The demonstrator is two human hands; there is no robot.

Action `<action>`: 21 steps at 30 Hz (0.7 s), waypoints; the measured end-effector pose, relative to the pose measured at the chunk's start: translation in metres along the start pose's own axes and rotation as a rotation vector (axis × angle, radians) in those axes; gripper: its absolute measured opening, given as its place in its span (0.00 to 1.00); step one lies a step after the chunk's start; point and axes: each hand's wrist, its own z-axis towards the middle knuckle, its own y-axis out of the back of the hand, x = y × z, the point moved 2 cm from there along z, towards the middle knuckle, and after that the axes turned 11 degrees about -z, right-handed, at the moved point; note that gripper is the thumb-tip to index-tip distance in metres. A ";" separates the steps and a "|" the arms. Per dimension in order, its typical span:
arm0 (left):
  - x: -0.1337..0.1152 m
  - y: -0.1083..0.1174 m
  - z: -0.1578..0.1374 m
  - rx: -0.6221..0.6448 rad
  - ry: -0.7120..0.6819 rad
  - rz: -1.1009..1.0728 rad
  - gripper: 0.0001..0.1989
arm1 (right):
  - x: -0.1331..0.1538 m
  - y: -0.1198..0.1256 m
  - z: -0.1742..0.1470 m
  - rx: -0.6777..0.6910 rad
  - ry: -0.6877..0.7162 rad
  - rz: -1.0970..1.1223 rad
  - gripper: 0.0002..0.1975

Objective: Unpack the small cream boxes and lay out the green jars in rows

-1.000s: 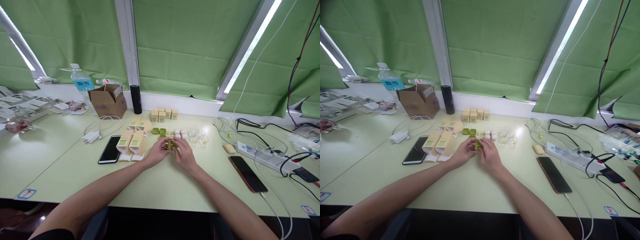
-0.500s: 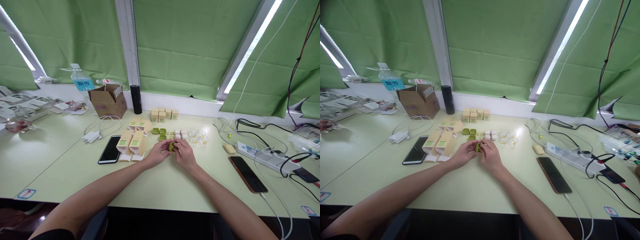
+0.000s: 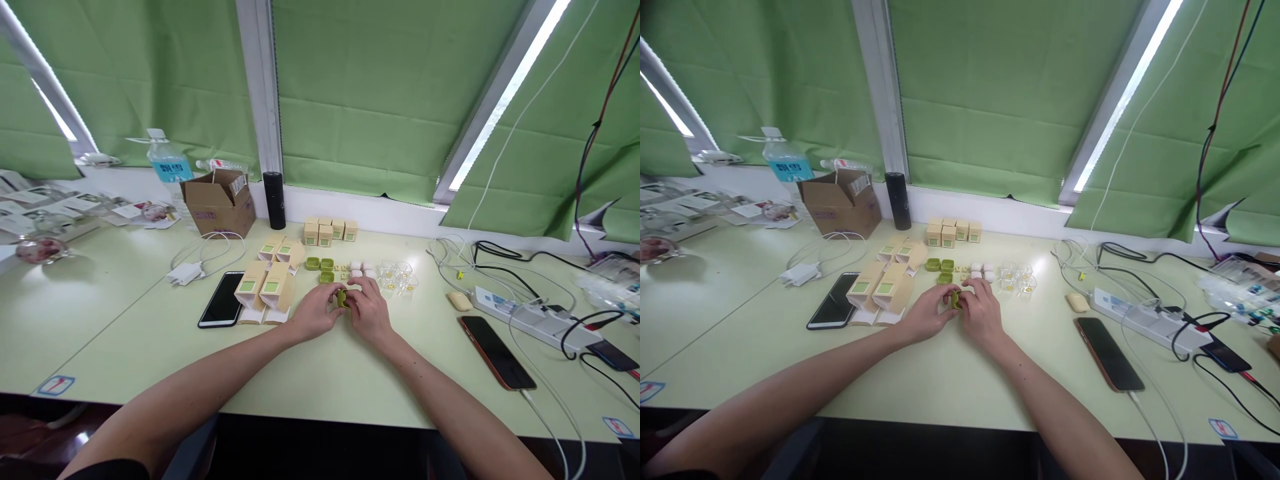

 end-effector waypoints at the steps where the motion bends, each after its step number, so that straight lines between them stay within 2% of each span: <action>1: -0.003 0.001 -0.001 -0.004 0.005 0.045 0.16 | 0.000 0.000 0.000 -0.002 0.005 -0.008 0.10; 6: -0.011 0.006 -0.001 -0.009 0.022 0.145 0.13 | 0.002 0.004 0.002 -0.026 0.000 -0.004 0.09; 12: -0.004 0.006 0.003 0.094 0.108 0.219 0.11 | -0.002 0.017 0.011 -0.152 -0.075 0.053 0.07; 14: -0.003 0.005 0.004 0.124 0.123 0.237 0.12 | -0.007 0.016 0.016 -0.152 -0.099 0.046 0.07; 16: -0.004 0.005 0.004 0.158 0.120 0.271 0.13 | -0.014 0.012 0.023 -0.087 -0.107 0.018 0.07; 21: -0.003 0.003 0.004 0.183 0.110 0.368 0.14 | -0.030 -0.013 0.046 0.185 -0.138 -0.144 0.08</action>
